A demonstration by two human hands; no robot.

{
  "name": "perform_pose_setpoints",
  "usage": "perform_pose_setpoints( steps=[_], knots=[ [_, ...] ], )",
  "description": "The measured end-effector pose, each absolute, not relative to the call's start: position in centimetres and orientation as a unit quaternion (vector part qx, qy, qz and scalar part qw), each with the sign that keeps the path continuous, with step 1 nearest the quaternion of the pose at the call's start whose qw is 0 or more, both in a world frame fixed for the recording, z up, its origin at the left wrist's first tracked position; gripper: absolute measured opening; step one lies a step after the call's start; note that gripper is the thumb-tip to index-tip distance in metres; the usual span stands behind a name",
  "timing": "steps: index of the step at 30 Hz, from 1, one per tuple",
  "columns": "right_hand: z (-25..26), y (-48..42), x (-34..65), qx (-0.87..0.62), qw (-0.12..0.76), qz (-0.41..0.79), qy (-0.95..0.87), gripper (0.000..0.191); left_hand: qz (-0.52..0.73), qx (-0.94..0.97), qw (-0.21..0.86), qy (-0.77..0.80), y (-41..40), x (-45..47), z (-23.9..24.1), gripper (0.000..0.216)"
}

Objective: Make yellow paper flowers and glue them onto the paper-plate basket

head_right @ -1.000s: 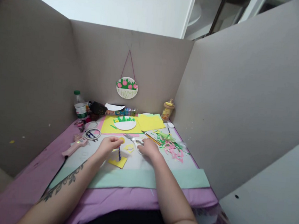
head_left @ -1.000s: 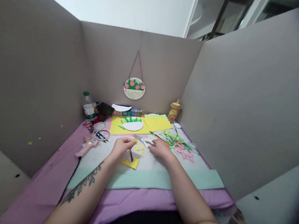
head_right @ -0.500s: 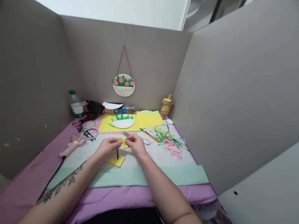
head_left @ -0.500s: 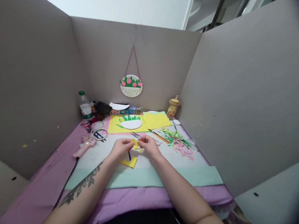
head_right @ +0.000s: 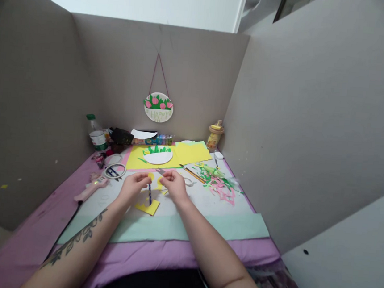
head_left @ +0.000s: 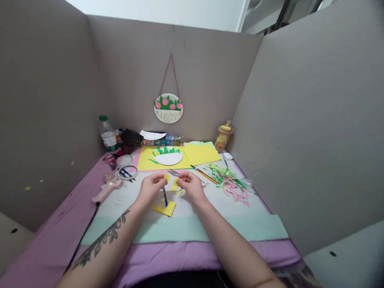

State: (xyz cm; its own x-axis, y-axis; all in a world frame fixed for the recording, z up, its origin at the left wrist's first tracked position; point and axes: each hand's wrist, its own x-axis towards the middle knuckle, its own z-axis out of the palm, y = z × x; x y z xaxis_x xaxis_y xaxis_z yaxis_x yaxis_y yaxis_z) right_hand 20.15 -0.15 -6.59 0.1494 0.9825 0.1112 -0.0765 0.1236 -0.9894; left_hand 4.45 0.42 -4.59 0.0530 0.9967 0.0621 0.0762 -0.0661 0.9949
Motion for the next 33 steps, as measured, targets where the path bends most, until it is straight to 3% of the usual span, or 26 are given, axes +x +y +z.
perform_pose_setpoints(
  steps=[5,11,13,16,18,21,26,31,33],
  knots=[
    [-6.9,-0.3,19.2,-0.514,0.572,0.42,-0.482,0.022,0.456,0.541,0.528,0.47,-0.1,5.5,-4.9,0.027],
    [-6.9,-0.2,19.8,-0.525,0.526,0.394,-0.541,0.021,0.492,0.515,0.508,0.484,-0.1,5.5,-5.2,0.026],
    [-6.8,0.1,21.4,-0.563,0.46,0.312,-0.611,0.016,0.498,0.51,0.504,0.488,0.2,5.2,-5.2,0.026],
    [-6.7,0.9,24.1,-0.678,0.293,0.117,-0.664,0.01,0.502,0.496,0.521,0.481,0.5,4.9,-5.3,0.024],
    [-6.8,1.4,25.5,-0.717,0.198,0.075,-0.664,0.014,0.5,0.482,0.535,0.481,0.7,4.8,-5.5,0.024],
    [-6.9,1.9,26.5,-0.73,0.132,0.076,-0.666,0.02,0.498,0.477,0.544,0.477,0.9,4.7,-5.9,0.025],
    [-6.5,1.6,26.1,-0.72,0.118,0.079,-0.679,0.022,0.505,0.503,0.525,0.464,1.2,4.4,-6.1,0.029],
    [-5.7,0.8,25.8,-0.709,0.085,0.101,-0.693,0.046,0.496,0.532,0.502,0.468,1.0,4.0,-5.7,0.031],
    [-5.4,0.7,25.8,-0.714,0.056,0.109,-0.69,0.038,0.495,0.534,0.499,0.471,0.9,4.0,-5.5,0.031]
  ],
)
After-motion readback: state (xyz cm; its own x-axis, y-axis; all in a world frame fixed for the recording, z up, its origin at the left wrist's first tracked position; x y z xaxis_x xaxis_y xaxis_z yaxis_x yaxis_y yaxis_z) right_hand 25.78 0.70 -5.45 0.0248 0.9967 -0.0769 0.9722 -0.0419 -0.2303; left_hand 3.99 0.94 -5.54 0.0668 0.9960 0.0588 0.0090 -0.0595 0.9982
